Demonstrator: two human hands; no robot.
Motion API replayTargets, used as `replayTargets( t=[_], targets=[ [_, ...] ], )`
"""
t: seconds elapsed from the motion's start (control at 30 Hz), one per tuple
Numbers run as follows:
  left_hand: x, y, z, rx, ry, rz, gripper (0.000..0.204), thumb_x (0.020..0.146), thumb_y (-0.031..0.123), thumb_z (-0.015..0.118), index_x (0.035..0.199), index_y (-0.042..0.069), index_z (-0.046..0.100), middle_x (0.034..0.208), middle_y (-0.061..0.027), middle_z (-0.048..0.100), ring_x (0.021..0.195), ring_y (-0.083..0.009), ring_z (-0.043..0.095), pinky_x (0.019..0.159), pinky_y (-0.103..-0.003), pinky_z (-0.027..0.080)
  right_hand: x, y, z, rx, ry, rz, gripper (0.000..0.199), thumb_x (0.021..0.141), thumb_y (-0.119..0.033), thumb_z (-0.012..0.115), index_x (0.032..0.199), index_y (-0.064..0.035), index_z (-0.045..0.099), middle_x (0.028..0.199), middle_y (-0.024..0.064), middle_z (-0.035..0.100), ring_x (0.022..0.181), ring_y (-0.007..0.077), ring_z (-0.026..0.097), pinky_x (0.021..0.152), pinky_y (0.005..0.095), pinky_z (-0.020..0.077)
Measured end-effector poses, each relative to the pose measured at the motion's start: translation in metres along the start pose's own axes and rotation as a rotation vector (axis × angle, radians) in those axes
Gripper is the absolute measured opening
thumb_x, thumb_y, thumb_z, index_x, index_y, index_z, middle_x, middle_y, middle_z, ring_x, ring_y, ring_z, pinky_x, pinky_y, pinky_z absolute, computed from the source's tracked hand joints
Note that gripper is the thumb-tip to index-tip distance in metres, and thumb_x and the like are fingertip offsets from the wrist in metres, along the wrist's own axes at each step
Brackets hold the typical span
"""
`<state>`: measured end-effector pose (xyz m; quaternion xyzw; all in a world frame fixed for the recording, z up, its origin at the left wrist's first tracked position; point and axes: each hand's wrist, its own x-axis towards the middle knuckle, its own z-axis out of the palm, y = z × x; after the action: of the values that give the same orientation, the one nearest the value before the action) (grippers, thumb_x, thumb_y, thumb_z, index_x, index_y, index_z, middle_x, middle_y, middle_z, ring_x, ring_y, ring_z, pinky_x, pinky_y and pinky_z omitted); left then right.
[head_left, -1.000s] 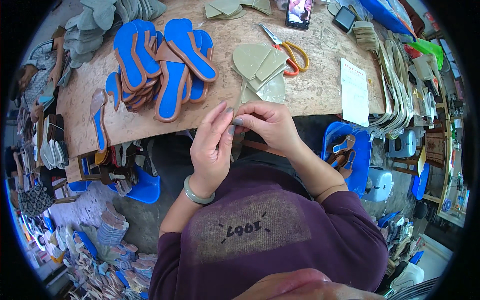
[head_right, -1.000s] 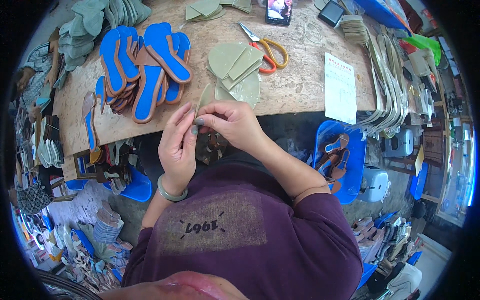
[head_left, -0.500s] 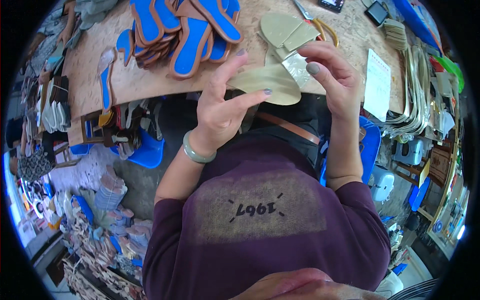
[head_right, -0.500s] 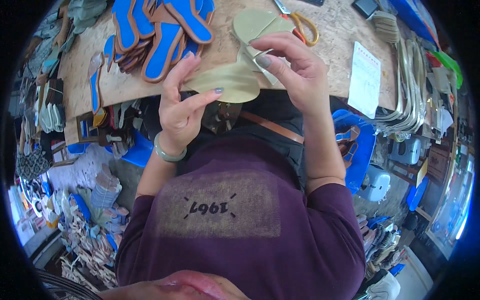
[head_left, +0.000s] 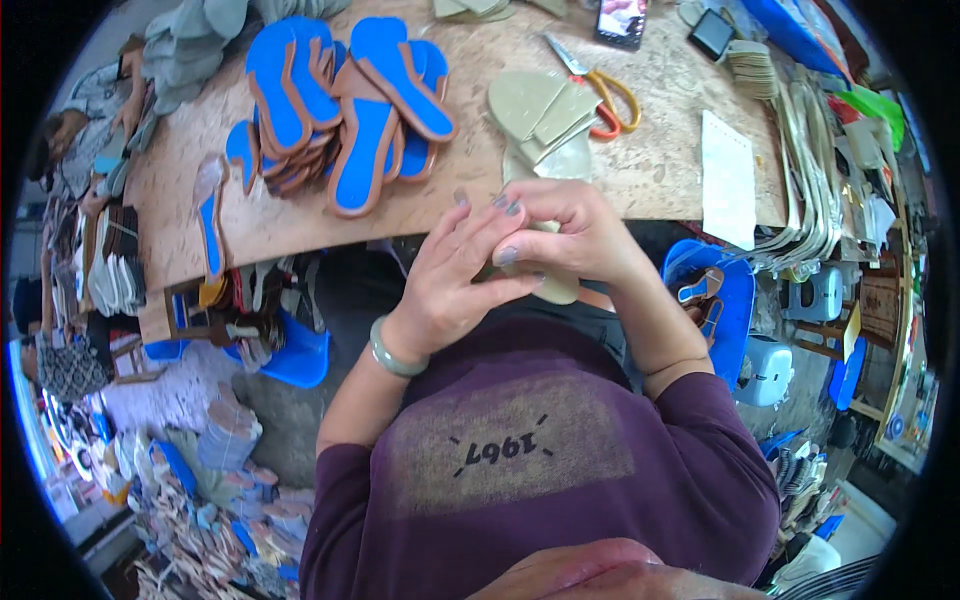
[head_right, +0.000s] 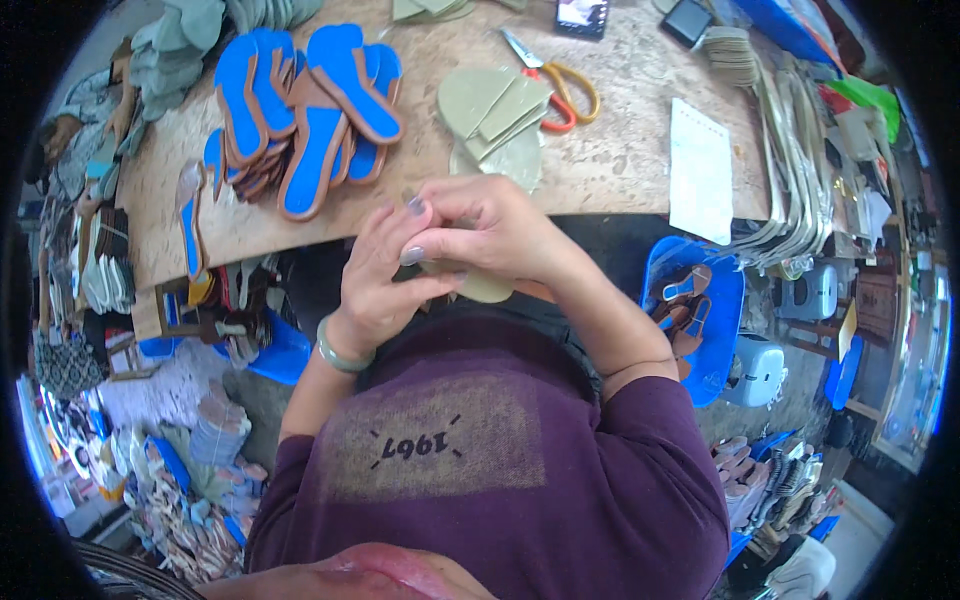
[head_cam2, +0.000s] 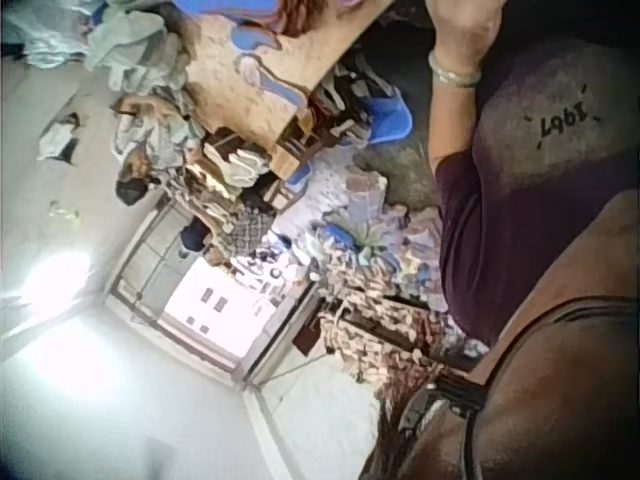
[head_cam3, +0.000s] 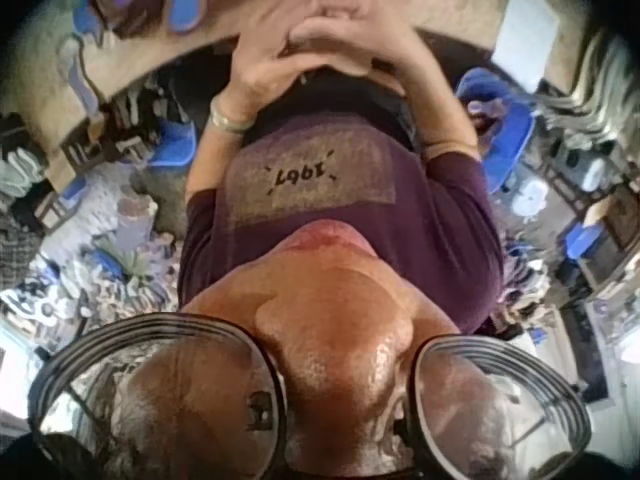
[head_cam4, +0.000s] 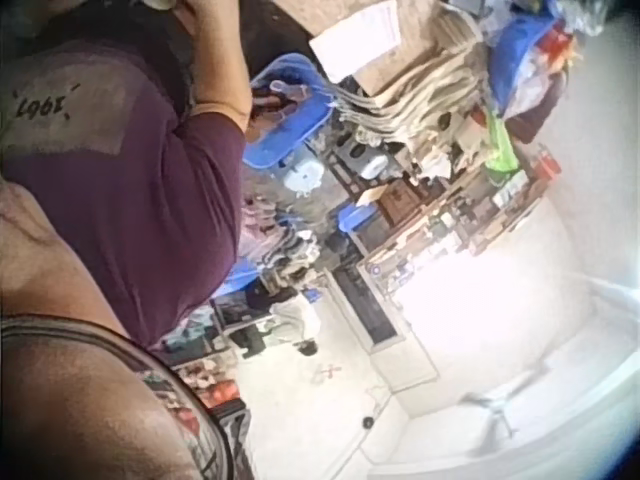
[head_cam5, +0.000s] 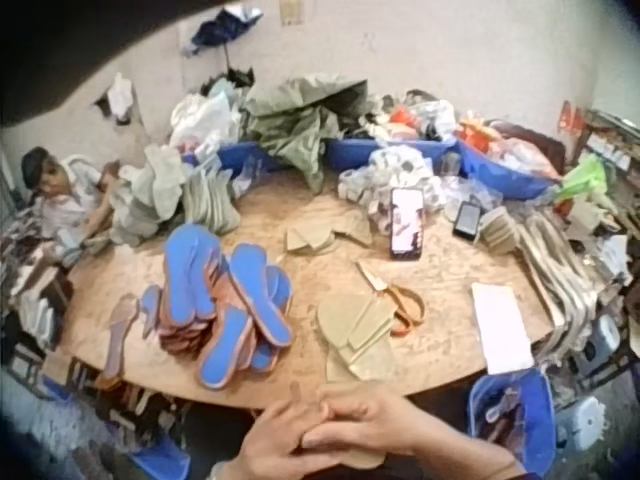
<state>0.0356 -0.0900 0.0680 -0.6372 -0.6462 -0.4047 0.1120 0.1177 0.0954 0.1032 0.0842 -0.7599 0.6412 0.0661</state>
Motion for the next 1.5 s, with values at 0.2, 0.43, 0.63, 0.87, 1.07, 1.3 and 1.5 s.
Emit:
replayTargets(
  t=[0.2, 0.43, 0.63, 0.87, 1.07, 1.3, 1.5],
  targets=[
    [-0.005, -0.003, -0.004, -0.022, -0.076, 0.010, 0.025, 0.068, 0.013, 0.074, 0.092, 0.018, 0.076, 0.131, -0.0170, 0.057, 0.119, -0.0343, 0.057, 0.097, -0.048, 0.047, -0.004, 0.020, -0.002, -0.008, -0.084, 0.105, 0.016, 0.089, -0.013, 0.064, 0.093, 0.0015, 0.069, 0.088, 0.0073, 0.067, 0.082, 0.0166, 0.062, 0.077, 0.0291, 0.0482],
    [-0.012, 0.005, -0.008, -0.025, -0.106, -0.048, 0.026, 0.067, 0.012, 0.077, 0.092, 0.019, 0.075, 0.132, -0.0204, 0.055, 0.117, -0.0373, 0.057, 0.098, -0.045, 0.047, -0.011, 0.026, 0.011, 0.012, 0.034, 0.043, 0.012, 0.087, -0.011, 0.066, 0.089, 0.0002, 0.069, 0.075, 0.0081, 0.064, 0.072, 0.0167, 0.063, 0.066, 0.0286, 0.0483],
    [-0.016, 0.009, -0.011, -0.317, -0.051, -0.238, 0.028, 0.071, 0.005, 0.073, 0.096, 0.018, 0.076, 0.137, -0.0198, 0.053, 0.127, -0.0379, 0.050, 0.104, -0.046, 0.043, -0.008, 0.023, 0.014, -0.076, 0.191, 0.044, 0.008, 0.081, -0.004, 0.071, 0.087, 0.0013, 0.070, 0.083, 0.0084, 0.068, 0.076, 0.0147, 0.065, 0.067, 0.0275, 0.0504],
    [-0.019, 0.009, -0.010, -0.720, 0.004, -0.369, 0.028, 0.070, 0.001, 0.075, 0.094, 0.014, 0.076, 0.139, -0.0177, 0.052, 0.136, -0.0394, 0.039, 0.110, -0.044, 0.034, -0.012, 0.024, 0.015, -0.281, 0.236, -0.154, 0.014, 0.079, -0.006, 0.072, 0.092, -0.0018, 0.070, 0.081, 0.0089, 0.068, 0.071, 0.0218, 0.065, 0.063, 0.0301, 0.0505],
    [-0.023, 0.012, -0.013, -0.626, -0.040, -0.383, 0.026, 0.070, 0.002, 0.076, 0.094, 0.013, 0.076, 0.139, -0.0152, 0.053, 0.137, -0.0399, 0.038, 0.110, -0.044, 0.034, -0.012, 0.021, 0.015, -0.257, 0.193, -0.205, 0.012, 0.081, -0.007, 0.070, 0.092, -0.0031, 0.070, 0.080, 0.0082, 0.067, 0.071, 0.0237, 0.065, 0.063, 0.0322, 0.0496],
    [-0.023, 0.014, -0.017, -0.577, -0.051, -0.394, 0.027, 0.069, 0.000, 0.075, 0.093, 0.013, 0.076, 0.137, -0.0151, 0.055, 0.135, -0.0400, 0.041, 0.109, -0.044, 0.035, -0.016, 0.023, 0.022, -0.193, 0.165, -0.075, 0.018, 0.079, -0.002, 0.068, 0.097, -0.0041, 0.069, 0.083, 0.0086, 0.067, 0.070, 0.0221, 0.065, 0.062, 0.0320, 0.0507],
    [-0.024, 0.014, -0.017, -0.570, -0.005, -0.403, 0.023, 0.071, -0.002, 0.073, 0.091, 0.009, 0.074, 0.130, -0.0161, 0.060, 0.132, -0.0387, 0.045, 0.109, -0.044, 0.036, -0.018, 0.039, -0.011, -0.536, 0.288, -0.184, 0.029, 0.075, 0.006, 0.062, 0.102, -0.0035, 0.066, 0.086, 0.0102, 0.065, 0.073, 0.0249, 0.066, 0.064, 0.0346, 0.0528]
  ],
)
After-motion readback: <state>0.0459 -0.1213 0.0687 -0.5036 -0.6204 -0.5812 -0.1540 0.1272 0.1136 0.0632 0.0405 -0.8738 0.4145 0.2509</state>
